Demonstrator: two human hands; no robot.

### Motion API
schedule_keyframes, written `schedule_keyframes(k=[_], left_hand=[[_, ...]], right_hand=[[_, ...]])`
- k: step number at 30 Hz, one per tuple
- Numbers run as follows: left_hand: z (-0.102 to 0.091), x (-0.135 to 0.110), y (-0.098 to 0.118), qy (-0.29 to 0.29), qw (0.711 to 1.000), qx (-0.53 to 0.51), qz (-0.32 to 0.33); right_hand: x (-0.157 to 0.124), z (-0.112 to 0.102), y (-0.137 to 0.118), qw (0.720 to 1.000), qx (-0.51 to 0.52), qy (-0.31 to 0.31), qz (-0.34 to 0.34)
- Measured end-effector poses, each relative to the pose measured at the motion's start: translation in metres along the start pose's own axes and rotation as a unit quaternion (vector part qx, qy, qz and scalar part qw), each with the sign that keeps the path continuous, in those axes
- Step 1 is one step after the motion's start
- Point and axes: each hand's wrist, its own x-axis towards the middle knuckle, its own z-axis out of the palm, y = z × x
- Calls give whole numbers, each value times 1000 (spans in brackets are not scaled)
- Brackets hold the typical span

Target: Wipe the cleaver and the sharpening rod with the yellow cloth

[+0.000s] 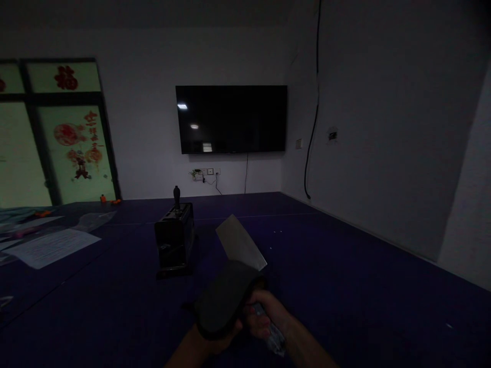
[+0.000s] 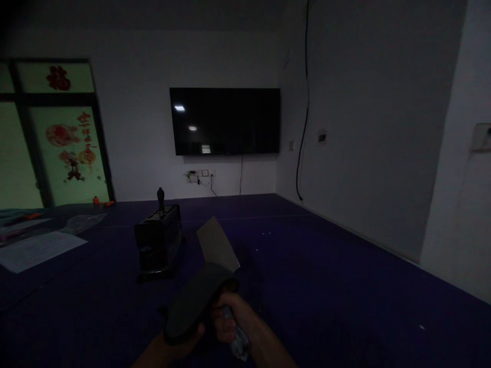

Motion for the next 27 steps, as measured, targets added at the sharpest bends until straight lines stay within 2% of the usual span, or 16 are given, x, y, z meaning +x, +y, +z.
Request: schedule_keyframes(k=[2, 6, 8, 11, 14, 17, 19, 23, 27], left_hand=[[3, -2, -7, 25, 1000, -11, -4], [-1, 7, -4, 40, 990, -24, -133], [-7, 16, 2, 39, 985, -34, -168], [-18, 30, 12, 85, 981, -56, -168], [-29, 40, 18, 166, 969, -77, -168], [-39, 47, 16, 248, 952, -88, -158], [-46, 49, 13, 283, 942, -92, -157], [-55, 52, 11, 306, 939, -77, -134], [-51, 51, 13, 270, 958, -20, -96]], right_hand=[[-1, 1, -1, 1000, -5, -21, -12], [-7, 10, -4, 998, 1, -35, -61], [-11, 17, -5, 997, -2, -25, -77], [-16, 24, -5, 997, -37, -17, -59], [-18, 27, -2, 996, -81, 6, -28], [-17, 30, 1, 992, -120, 44, -7], [-17, 33, 2, 986, -154, 67, 10], [-17, 38, 0, 971, -212, 107, 36], [-17, 39, -1, 975, -192, 100, 44]])
